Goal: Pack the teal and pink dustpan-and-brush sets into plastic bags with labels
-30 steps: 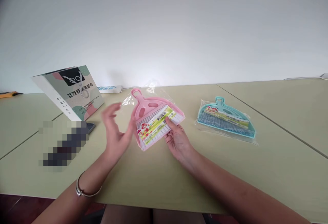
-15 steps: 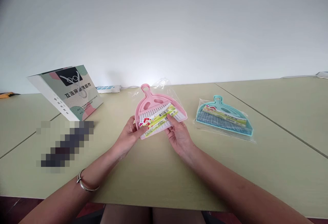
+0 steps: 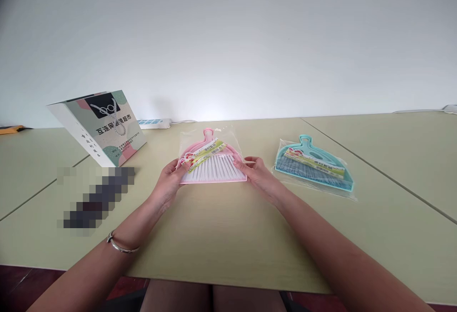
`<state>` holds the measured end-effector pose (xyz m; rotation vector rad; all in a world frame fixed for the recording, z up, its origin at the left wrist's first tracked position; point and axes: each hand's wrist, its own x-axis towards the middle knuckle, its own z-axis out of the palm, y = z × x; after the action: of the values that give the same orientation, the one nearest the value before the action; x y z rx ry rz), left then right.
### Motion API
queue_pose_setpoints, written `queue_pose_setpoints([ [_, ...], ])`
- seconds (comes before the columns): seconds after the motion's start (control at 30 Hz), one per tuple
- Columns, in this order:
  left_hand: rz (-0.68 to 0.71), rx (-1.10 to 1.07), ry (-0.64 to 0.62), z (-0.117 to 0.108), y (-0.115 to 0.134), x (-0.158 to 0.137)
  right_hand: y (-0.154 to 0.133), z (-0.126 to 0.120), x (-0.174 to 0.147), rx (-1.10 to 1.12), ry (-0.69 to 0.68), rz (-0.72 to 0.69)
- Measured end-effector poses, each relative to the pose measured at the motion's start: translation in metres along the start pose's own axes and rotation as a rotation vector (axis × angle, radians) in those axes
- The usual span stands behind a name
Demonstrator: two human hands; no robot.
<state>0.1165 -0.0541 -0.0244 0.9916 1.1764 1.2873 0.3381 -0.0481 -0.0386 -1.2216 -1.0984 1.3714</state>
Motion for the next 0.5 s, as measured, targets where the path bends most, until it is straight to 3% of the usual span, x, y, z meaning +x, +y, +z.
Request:
queue_pose_setpoints([
  [0.13, -0.034, 0.138, 0.047, -0.002, -0.003, 0.003, -0.005, 0.005, -0.007, 0.216, -0.373, 0.074],
  [0.2, -0.057, 0.19, 0.061, -0.004, -0.002, 0.004, -0.006, 0.005, -0.009, 0.217, -0.43, 0.07],
  [0.3, -0.104, 0.222, 0.008, -0.007, 0.003, 0.003, -0.003, 0.003, -0.007, 0.208, -0.408, 0.071],
  [0.5, -0.143, 0.133, -0.303, -0.016, 0.012, 0.001, 0.002, 0.003, 0.0, 0.15, -0.198, 0.11],
])
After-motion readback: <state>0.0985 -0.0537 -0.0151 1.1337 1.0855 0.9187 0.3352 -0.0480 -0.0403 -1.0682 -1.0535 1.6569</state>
